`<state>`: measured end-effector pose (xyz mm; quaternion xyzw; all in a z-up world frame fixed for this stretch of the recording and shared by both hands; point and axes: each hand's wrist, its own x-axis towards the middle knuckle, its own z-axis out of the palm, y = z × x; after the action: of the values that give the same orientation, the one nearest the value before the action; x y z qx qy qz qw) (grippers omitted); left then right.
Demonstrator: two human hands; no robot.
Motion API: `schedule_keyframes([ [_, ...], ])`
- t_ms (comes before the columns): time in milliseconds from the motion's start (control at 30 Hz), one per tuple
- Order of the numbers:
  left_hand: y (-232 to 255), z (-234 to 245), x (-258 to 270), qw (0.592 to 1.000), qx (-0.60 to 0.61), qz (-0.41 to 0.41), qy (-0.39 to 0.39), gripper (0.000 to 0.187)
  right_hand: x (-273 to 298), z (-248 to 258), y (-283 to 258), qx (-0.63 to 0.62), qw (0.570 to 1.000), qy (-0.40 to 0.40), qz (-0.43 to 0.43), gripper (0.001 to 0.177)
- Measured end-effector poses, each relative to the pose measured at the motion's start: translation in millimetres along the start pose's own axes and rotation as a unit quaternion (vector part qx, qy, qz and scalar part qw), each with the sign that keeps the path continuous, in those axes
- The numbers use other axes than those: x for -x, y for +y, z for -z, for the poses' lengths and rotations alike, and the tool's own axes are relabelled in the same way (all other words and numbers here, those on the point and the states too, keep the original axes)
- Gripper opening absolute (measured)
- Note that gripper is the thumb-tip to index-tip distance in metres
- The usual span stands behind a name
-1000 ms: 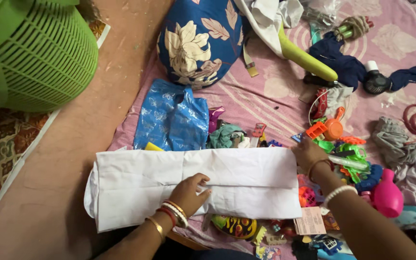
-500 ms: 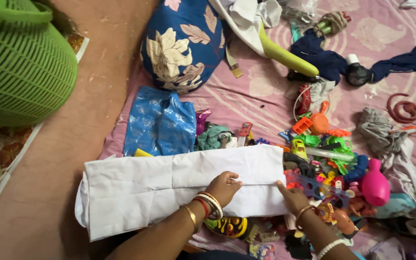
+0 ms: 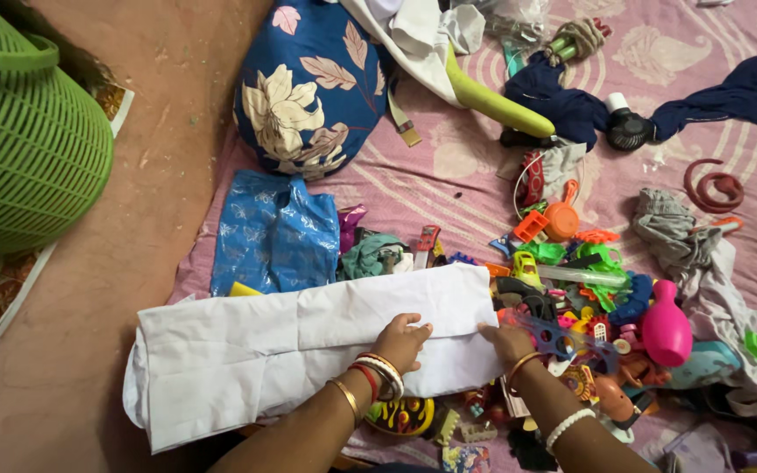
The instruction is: The person folds a white cloth, places it on a shelf, and kemudian gathers various small toys and plastic bags from a bed into a cardboard box.
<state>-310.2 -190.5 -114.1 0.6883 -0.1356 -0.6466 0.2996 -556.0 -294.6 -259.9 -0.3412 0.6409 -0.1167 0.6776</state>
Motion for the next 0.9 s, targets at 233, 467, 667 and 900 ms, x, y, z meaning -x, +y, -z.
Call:
schedule_keyframes([
  [233,37.2,-11.3,31.3,0.994,0.107,0.003,-0.021,0.073,127.6,-45.8,-69.3,0.248,0.911,0.174,0.280,0.031],
  [467,28.0,9.5,56.6,0.955,0.174,-0.238,-0.016,0.065,233.2,-140.9,-110.7,0.269,0.918,-0.036,0.290,0.034],
  [667,-54.1,100.5,13.9,0.971,0.125,-0.180,0.097,0.042,232.6,-173.0,-92.8,0.166,0.884,-0.308,0.309,0.054],
  [900,-99.1,160.7,15.8,0.962,0.158,-0.206,0.086,0.041,204.0,-165.1,-125.9,0.256,0.857,0.009,0.448,0.035],
])
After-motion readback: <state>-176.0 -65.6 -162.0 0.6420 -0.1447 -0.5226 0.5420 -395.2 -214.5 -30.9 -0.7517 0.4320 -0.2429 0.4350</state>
